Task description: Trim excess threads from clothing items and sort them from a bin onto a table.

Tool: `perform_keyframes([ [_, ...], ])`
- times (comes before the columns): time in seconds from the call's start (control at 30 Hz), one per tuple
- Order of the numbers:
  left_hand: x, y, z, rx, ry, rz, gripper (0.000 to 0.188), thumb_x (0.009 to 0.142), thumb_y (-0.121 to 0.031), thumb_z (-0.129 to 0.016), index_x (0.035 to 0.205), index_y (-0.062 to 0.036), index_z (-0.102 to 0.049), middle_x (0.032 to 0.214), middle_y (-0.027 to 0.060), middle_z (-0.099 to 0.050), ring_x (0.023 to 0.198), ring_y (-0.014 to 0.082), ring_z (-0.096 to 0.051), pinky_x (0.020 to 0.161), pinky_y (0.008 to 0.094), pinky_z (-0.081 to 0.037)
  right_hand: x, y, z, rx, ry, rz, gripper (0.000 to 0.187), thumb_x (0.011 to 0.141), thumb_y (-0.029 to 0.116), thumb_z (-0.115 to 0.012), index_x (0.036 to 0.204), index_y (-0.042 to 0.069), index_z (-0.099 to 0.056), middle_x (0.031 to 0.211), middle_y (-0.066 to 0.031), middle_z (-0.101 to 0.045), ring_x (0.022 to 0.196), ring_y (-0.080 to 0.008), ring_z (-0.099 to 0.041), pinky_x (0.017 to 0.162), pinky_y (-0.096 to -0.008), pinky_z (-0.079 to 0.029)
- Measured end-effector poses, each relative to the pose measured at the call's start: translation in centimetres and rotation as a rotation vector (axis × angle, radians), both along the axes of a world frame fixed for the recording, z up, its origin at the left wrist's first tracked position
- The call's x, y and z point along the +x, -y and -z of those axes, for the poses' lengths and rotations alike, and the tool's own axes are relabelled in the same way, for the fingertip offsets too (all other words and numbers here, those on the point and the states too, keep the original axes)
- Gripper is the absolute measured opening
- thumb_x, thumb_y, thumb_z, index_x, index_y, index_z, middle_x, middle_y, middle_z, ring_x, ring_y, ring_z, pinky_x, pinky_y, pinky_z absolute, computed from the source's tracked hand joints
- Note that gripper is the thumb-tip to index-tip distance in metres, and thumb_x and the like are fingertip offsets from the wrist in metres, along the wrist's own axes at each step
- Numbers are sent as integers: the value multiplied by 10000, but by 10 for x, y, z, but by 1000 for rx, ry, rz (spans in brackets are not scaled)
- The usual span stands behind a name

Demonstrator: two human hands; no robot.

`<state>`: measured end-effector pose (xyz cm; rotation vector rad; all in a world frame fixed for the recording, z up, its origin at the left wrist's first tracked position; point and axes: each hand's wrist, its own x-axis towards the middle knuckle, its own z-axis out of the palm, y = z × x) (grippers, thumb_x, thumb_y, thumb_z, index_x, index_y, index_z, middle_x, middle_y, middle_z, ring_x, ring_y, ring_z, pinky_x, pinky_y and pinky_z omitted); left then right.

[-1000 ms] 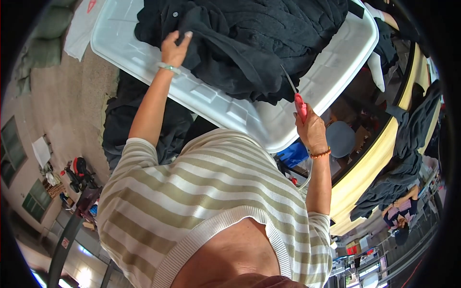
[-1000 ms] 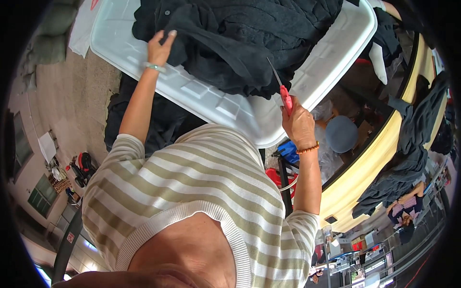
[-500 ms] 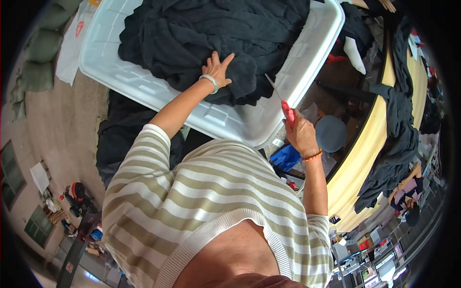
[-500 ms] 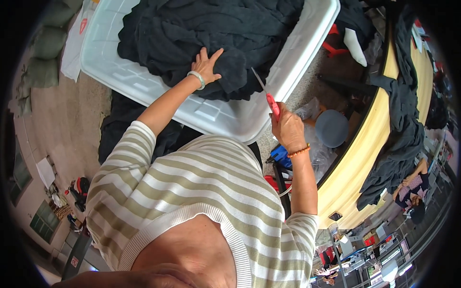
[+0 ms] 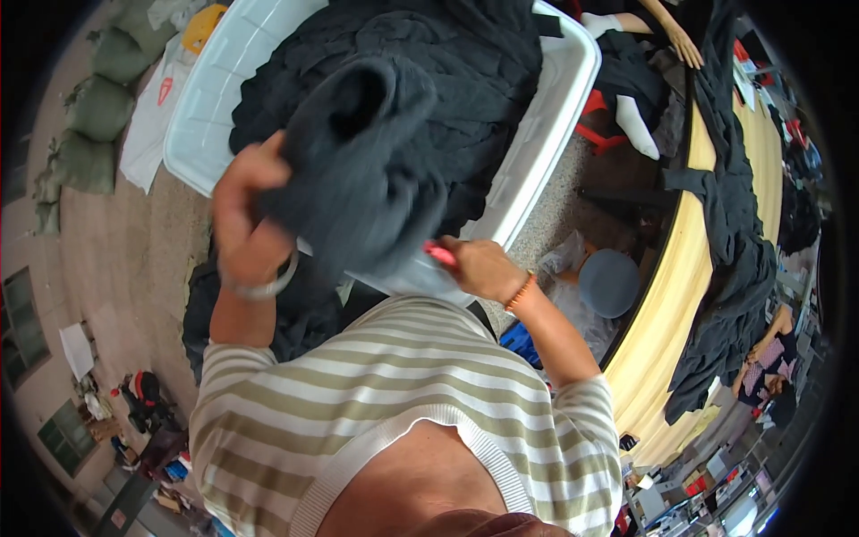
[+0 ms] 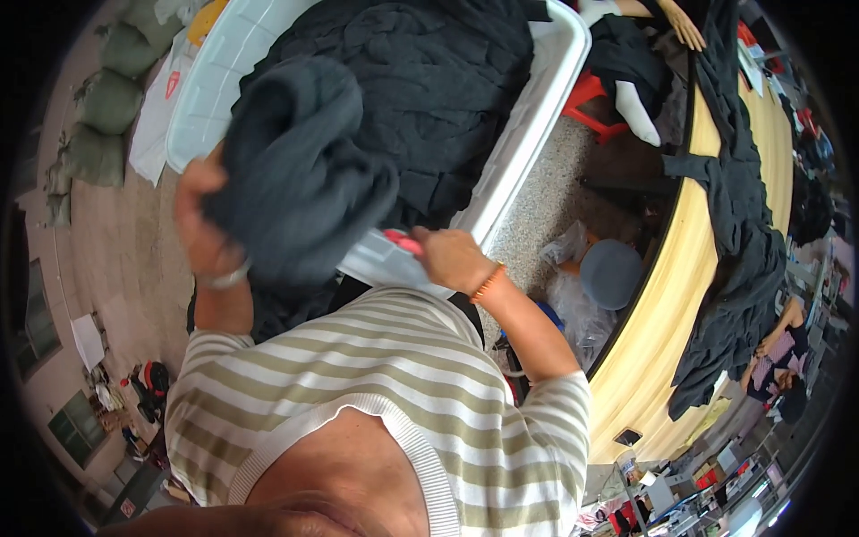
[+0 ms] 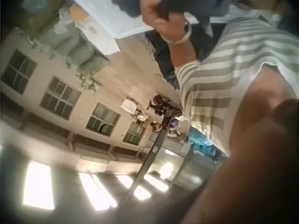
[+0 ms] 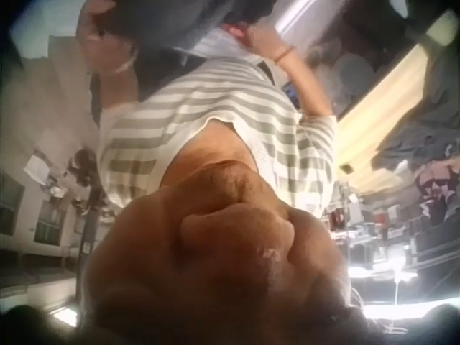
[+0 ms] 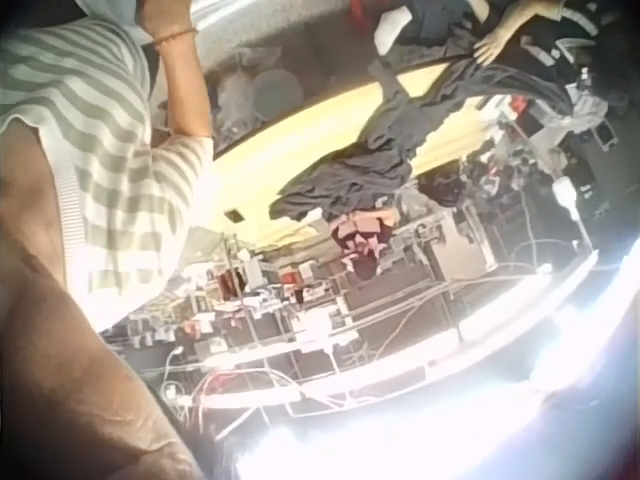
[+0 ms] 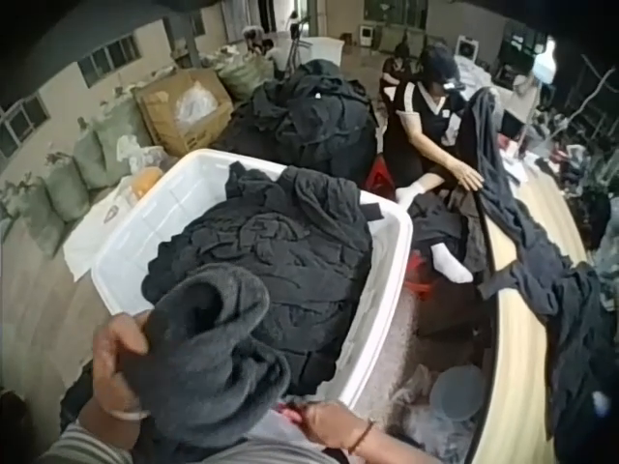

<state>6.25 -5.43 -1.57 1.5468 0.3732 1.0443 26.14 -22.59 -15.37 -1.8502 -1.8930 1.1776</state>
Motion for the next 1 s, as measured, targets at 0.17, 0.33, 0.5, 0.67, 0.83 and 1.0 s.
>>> perform_keyframes([
  [0.17,19,45,-30,-454,215,182,251,838,-132,-664,753,-96,-431,1082,219,-594,1036,329,-573,946,413,-450,14,-19,8,481,68,-164,130,719,176,-631,789,75,-671,727,-121,-656,751,-312,-652,656,-417,-520],
  [0.33,37,44,-16,-217,4,132,292,804,-142,-731,738,-105,-449,977,187,-611,931,267,-583,872,385,-458,37,-24,2,341,16,248,190,714,127,-673,833,-10,-620,727,-209,-631,724,-401,-628,693,-444,-522],
  [0.5,77,54,-24,39,-12,437,252,748,-87,-763,797,-82,-516,1021,200,-618,959,266,-596,877,375,-448,122,36,-16,618,207,682,199,712,192,-648,775,4,-656,732,-219,-629,718,-400,-629,699,-464,-519],
  [0.67,162,73,-16,550,-233,486,167,750,-35,-708,888,-19,-615,1190,230,-602,1101,348,-586,919,395,-465,354,140,-51,646,1074,330,347,876,177,-569,1162,-16,-600,1223,-192,-593,1143,-332,-546,991,-403,-412],
  [0.83,177,114,57,362,-276,949,188,818,-131,-673,969,-32,-621,1227,170,-557,1166,344,-521,977,413,-428,512,197,-177,323,712,1126,251,847,287,-585,732,67,-622,552,-99,-565,457,-212,-555,412,-347,-404],
  [1.0,140,115,118,294,-566,1100,240,835,-188,-649,997,-15,-612,1116,145,-587,1090,314,-531,955,420,-421,462,234,-28,88,115,1304,167,930,272,-559,892,113,-527,608,-76,-573,439,-162,-551,368,-322,-411],
])
